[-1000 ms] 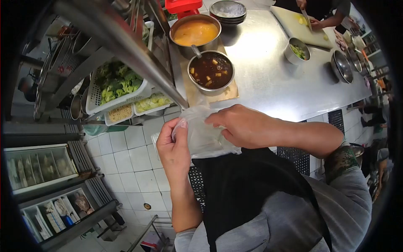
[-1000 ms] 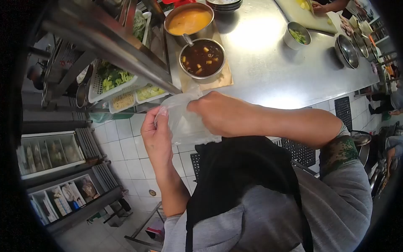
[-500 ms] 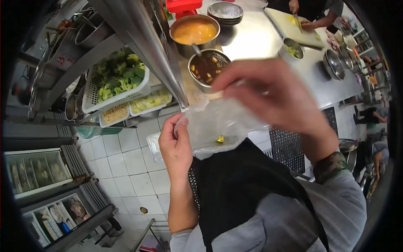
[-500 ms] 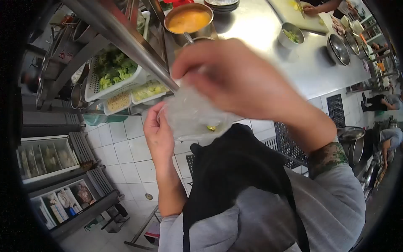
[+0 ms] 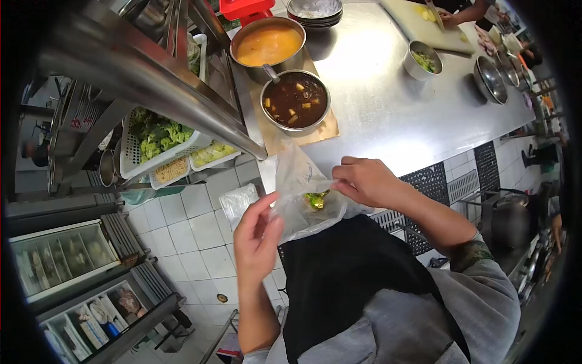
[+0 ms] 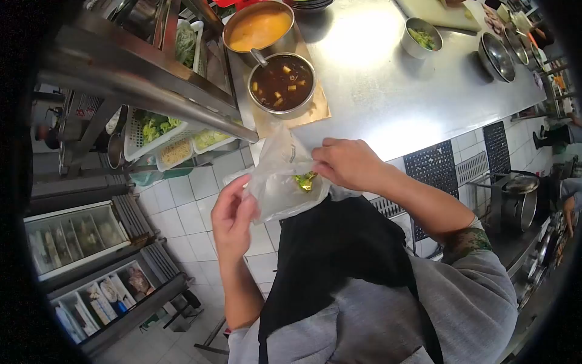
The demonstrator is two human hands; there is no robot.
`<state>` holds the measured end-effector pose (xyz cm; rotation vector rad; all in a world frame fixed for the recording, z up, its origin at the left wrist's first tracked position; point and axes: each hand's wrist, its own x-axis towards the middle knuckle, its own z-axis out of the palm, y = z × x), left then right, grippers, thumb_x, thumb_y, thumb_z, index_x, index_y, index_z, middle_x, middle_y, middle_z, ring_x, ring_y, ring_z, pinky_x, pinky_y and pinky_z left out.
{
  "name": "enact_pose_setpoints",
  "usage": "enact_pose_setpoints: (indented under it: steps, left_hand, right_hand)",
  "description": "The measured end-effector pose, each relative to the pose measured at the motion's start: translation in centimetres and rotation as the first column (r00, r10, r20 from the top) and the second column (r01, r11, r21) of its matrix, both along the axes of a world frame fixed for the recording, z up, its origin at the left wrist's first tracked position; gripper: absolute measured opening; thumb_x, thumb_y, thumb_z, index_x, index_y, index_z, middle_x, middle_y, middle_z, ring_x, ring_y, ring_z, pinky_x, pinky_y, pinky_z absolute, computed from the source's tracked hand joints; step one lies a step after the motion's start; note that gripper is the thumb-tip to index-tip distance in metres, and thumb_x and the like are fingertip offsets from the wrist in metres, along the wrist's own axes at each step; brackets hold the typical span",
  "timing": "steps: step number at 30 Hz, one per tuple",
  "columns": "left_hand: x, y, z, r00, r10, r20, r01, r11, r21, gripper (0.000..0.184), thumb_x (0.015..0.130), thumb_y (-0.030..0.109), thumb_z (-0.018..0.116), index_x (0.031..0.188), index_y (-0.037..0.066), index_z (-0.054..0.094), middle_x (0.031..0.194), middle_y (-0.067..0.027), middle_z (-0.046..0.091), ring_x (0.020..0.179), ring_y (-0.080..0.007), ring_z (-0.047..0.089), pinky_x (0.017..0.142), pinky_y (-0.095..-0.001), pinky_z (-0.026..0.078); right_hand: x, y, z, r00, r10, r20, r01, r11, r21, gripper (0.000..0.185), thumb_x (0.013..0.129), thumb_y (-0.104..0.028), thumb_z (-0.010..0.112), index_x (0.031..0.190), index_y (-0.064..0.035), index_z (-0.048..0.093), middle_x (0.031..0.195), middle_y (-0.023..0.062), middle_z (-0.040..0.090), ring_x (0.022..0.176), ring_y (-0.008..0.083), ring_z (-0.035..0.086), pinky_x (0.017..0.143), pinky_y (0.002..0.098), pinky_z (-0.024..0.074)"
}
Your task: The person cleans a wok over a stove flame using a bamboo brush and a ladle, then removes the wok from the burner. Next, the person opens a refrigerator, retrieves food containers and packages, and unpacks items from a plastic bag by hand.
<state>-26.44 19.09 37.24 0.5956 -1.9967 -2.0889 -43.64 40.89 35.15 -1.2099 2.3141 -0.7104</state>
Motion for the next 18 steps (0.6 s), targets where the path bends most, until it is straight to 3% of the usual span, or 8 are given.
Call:
enact_pose_setpoints:
  steps: [2,5,7,9,12,14,17,18]
  left_hand:
    - [2.6,-2.4,-1.6,0.997,0.055,-0.049,-0.048,0.99,0.133,0.07,0.083,0.017,0.075,0.14,-0.004,0.04,0.12,-0.0105,0.056,0.113,-0.0195,0.055,0.096,-0.0305,0.046]
    - [2.0,-3.0,-6.9,0.981,-0.097,0.171,0.159,0.902,-0.402,0.09,0.074,0.027,0.082,0.144,-0.003,0.033,0.133,-0.0165,0.049,0.126,-0.0273,0.046,0.107,-0.0379,0.036]
    - [0.6,-2.7,-11.3,0.859,-0.296,0.417,0.497,0.678,-0.542,0.102,0.07,0.033,0.085,0.147,-0.002,0.028,0.144,-0.0197,0.041,0.136,-0.0304,0.037,0.115,-0.0414,0.027]
    - [0.1,-2.6,-13.7,0.857,-0.31,0.412,0.504,0.674,-0.54,0.088,0.077,0.031,0.079,0.145,0.001,0.031,0.143,-0.0188,0.042,0.135,-0.0299,0.039,0.114,-0.0415,0.028]
    - [1.1,-3.7,-14.7,0.998,-0.038,0.051,0.044,0.991,-0.126,0.064,0.085,0.032,0.071,0.136,0.005,0.043,0.131,-0.0174,0.052,0.128,-0.0325,0.047,0.108,-0.0436,0.037]
    - [2.2,-5.3,-14.3,0.961,0.256,-0.108,-0.22,0.939,0.265,0.049,0.09,0.033,0.066,0.13,0.009,0.052,0.123,-0.0164,0.059,0.123,-0.0343,0.052,0.104,-0.0451,0.043]
    - [7.0,-7.8,-5.7,0.792,0.321,-0.52,-0.008,0.856,0.517,0.04,0.097,0.037,0.054,0.123,0.008,0.055,0.133,-0.0195,0.056,0.136,-0.031,0.042,0.113,-0.0487,0.032]
    - [9.3,-8.9,-3.7,0.751,0.395,-0.53,-0.04,0.828,0.56,0.033,0.098,0.033,0.052,0.118,0.007,0.054,0.123,-0.0153,0.059,0.128,-0.0293,0.047,0.112,-0.0476,0.034]
  right_hand:
    - [-1.1,-0.4,0.4,0.994,0.013,0.11,-0.003,0.996,-0.092,0.018,0.089,-0.024,0.064,0.09,-0.0064,0.06,0.085,0.013,0.057,0.082,0.0359,0.061,0.071,0.0463,0.0479]
    - [-1.8,-1.6,1.6,0.981,0.134,0.14,-0.114,0.983,-0.143,0.019,0.089,-0.024,0.063,0.091,-0.0054,0.06,0.086,0.0139,0.059,0.085,0.0367,0.061,0.073,0.047,0.0483]
    - [-0.8,-4.5,1.0,0.956,0.286,0.07,-0.267,0.942,-0.203,0.018,0.089,-0.023,0.063,0.092,-0.0056,0.06,0.086,0.0143,0.06,0.085,0.0371,0.061,0.073,0.0469,0.0485]
    - [1.0,-8.7,2.0,0.912,0.41,0.008,-0.399,0.891,-0.214,0.018,0.089,-0.024,0.063,0.092,-0.0057,0.06,0.086,0.0146,0.061,0.085,0.0379,0.061,0.074,0.0473,0.0485]
    - [3.4,-12.3,5.8,0.859,0.507,-0.067,-0.507,0.827,-0.242,0.02,0.088,-0.025,0.064,0.091,-0.0053,0.06,0.084,0.0142,0.063,0.083,0.0368,0.062,0.074,0.046,0.0488]
    - [4.1,-13.7,8.8,0.853,0.504,-0.133,-0.509,0.747,-0.429,0.021,0.087,-0.024,0.067,0.091,-0.0044,0.061,0.083,0.0128,0.065,0.078,0.0319,0.063,0.071,0.0412,0.0496]
    - [6.0,-14.7,13.2,0.87,0.441,0.221,-0.307,0.835,-0.456,0.018,0.086,-0.02,0.073,0.091,-0.0052,0.064,0.079,0.0019,0.064,0.068,0.0105,0.057,0.062,0.0252,0.0437]
    - [7.1,-15.4,12.8,0.846,0.419,0.33,-0.24,0.851,-0.468,0.016,0.085,-0.018,0.075,0.091,-0.0061,0.065,0.077,-0.0022,0.062,0.068,0.0044,0.053,0.06,0.0208,0.0404]
